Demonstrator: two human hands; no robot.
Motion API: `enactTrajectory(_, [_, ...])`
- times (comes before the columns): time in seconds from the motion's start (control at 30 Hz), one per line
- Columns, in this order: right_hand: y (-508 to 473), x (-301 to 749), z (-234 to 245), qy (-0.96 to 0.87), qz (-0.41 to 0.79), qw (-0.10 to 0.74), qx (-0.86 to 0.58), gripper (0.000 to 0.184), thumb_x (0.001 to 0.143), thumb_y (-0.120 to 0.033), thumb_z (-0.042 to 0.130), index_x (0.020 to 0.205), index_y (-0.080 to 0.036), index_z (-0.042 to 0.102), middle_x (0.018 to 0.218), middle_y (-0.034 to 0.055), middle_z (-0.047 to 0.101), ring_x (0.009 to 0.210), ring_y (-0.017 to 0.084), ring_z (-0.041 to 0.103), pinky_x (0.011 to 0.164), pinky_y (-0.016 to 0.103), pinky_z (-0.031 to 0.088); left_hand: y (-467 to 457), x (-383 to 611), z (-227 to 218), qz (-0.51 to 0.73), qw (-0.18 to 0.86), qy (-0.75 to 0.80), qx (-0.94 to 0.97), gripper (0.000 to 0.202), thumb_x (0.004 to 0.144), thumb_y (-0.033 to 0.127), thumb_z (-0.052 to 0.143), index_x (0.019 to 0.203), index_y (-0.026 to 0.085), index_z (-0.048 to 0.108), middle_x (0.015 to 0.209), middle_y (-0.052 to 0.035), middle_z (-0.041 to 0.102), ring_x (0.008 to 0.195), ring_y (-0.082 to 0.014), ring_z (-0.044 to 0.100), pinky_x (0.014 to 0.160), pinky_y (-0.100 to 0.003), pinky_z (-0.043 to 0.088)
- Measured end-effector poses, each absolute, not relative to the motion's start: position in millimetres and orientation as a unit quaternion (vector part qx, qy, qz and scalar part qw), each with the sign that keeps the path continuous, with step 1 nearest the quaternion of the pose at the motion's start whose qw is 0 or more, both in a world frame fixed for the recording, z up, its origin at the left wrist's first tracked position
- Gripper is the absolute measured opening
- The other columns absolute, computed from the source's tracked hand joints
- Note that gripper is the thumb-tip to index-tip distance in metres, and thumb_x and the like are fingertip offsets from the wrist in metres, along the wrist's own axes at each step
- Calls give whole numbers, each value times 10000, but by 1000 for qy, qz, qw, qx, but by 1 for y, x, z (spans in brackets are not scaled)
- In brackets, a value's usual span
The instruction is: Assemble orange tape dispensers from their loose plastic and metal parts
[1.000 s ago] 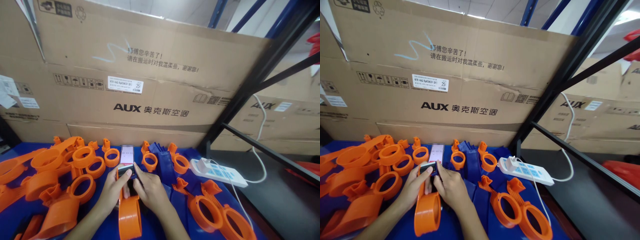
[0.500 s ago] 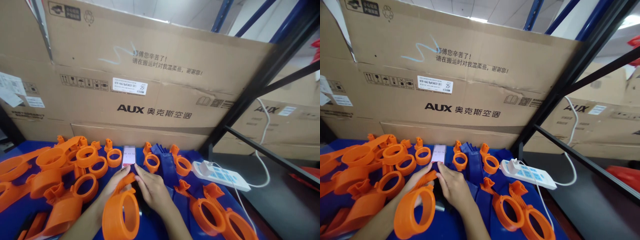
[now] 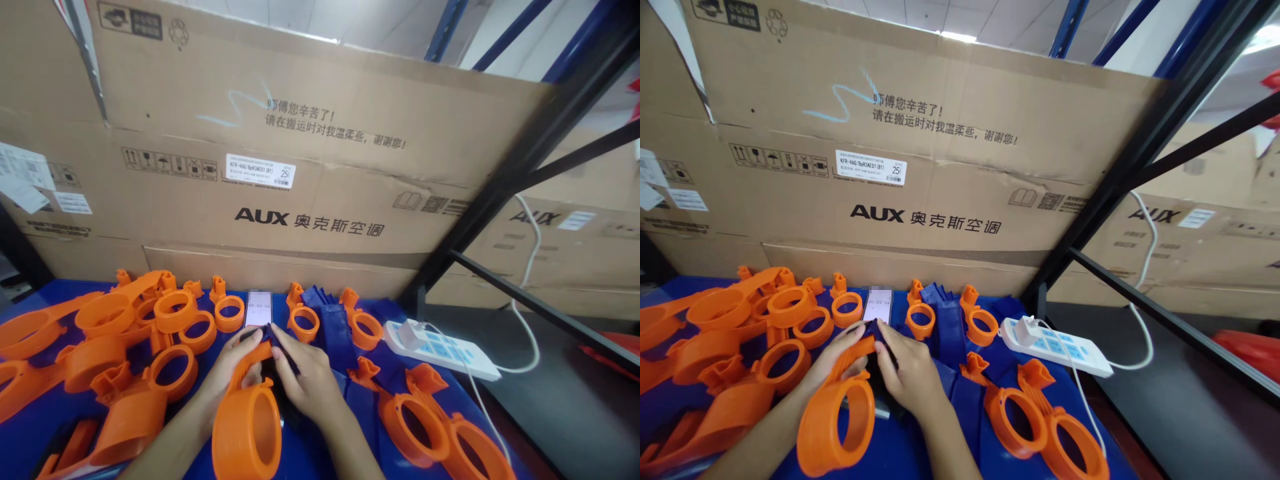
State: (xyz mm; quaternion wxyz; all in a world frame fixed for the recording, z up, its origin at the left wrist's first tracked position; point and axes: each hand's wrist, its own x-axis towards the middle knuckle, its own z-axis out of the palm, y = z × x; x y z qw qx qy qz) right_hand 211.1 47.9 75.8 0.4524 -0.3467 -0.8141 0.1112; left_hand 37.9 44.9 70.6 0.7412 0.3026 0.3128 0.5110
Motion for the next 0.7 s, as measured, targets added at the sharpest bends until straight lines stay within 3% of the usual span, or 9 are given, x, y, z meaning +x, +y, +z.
enactTrajectory(0.1, [47,207,77,-801,125,469,-351,386,996,-217,549,1372,-224,637,1234,95,753,1035,241,763,888,346,633,45,38,69,527,716,335,311,330,829,485,762,935,195,646,355,91,446,282,-66,367,375,-172,332])
enactTrajectory(0.2, [49,211,78,-748,119,502,-418,226,993,-234,530,1076,-205,739,876,51,782,742,200,746,706,297,606,47,36,68,536,688,352,340,346,804,456,779,981,188,653,351,96,447,284,-74,369,377,-182,344])
enactTrajectory(0.27, [52,220,79,-702,97,514,-483,229,975,-236,509,839,-203,690,671,8,677,604,175,658,604,275,542,47,34,69,549,673,348,353,330,803,428,773,986,180,652,364,89,468,299,-75,376,380,-182,337])
enactTrajectory(0.33, [56,230,82,-676,70,500,-536,250,934,-215,495,698,-215,576,600,-16,568,568,163,580,545,259,463,47,34,69,563,663,339,358,309,808,405,757,989,180,646,391,80,502,312,-73,382,383,-180,328])
enactTrajectory(0.43, [60,242,86,-696,40,428,-575,231,841,-181,527,622,-226,466,588,-22,504,612,169,541,539,252,389,48,33,66,568,660,337,358,309,809,381,744,1019,182,634,400,85,510,308,-70,370,385,-182,327])
enactTrajectory(0.53, [61,244,88,-736,34,342,-584,232,769,-158,579,596,-225,439,601,-10,543,688,190,562,564,255,374,49,34,63,562,661,338,364,308,817,374,731,1034,180,630,387,92,490,299,-77,362,376,-189,314])
enactTrajectory(0.63, [60,242,88,-749,32,296,-593,199,748,-132,606,615,-223,490,649,7,600,726,206,581,583,271,385,50,35,61,557,653,343,381,297,818,372,729,1021,180,630,405,72,527,305,-83,379,372,-193,304])
enactTrajectory(0.7, [59,241,89,-750,33,312,-583,134,770,-118,605,695,-223,573,701,18,625,758,220,593,621,292,423,50,36,61,552,647,353,390,303,818,381,729,1019,179,626,471,40,606,307,-72,375,369,-194,302])
